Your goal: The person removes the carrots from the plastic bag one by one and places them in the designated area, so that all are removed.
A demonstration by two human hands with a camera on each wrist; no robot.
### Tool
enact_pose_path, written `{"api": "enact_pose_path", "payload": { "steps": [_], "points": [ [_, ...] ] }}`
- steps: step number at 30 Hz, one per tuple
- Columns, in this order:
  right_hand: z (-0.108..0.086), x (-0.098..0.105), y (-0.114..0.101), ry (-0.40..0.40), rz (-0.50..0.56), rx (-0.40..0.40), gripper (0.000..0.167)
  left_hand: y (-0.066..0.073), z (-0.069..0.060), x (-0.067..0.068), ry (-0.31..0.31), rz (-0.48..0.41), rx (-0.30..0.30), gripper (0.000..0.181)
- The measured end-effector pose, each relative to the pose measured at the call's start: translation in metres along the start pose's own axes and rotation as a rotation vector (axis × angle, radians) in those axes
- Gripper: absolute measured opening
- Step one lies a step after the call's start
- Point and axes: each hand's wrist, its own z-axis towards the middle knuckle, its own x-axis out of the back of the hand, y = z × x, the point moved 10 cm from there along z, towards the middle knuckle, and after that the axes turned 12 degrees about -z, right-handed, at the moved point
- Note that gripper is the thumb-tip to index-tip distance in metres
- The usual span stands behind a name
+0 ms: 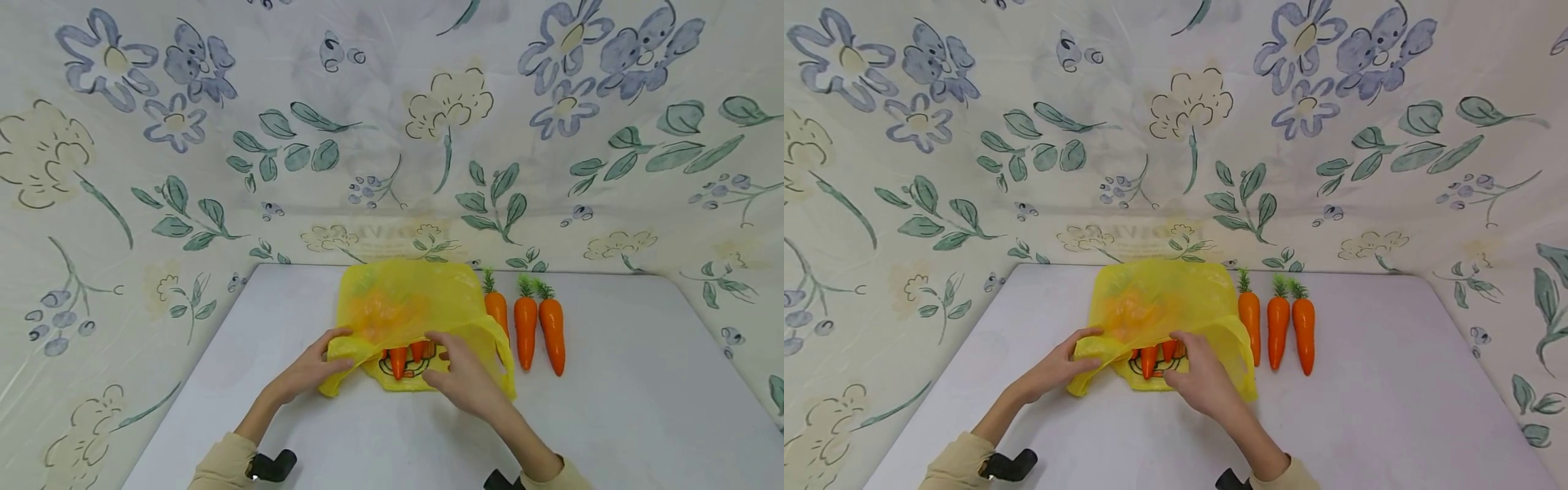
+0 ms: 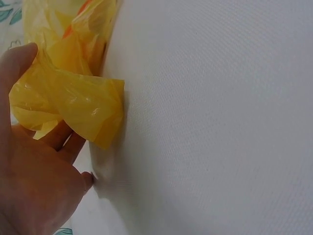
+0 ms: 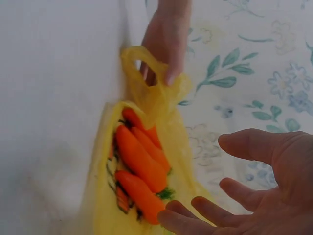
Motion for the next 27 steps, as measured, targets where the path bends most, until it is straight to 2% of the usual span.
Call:
{"api": "enact_pose_path", "payload": {
  "steps": [5, 13, 20, 27],
  "points": [
    [0.006, -0.012, 0.009, -0.017, -0.006, 0.002, 0.057, 0.000, -0.001, -0.001, -0.002, 0.000, -0.003, 0.066],
    [0.021, -0.023, 0.021, -0.005, -0.086, -0.020, 0.055, -0.001, 0.000, 0.000, 0.002, -0.004, 0.003, 0.066],
    [0.041, -0.028, 0.028, 0.049, -0.107, -0.026, 0.059, -0.002, 0.001, -0.001, 0.006, -0.013, 0.009, 0.067],
    [0.057, -0.028, 0.034, 0.106, -0.124, -0.071, 0.057, -0.002, 0.000, -0.001, 0.005, -0.030, 0.004, 0.066]
  ]
}}
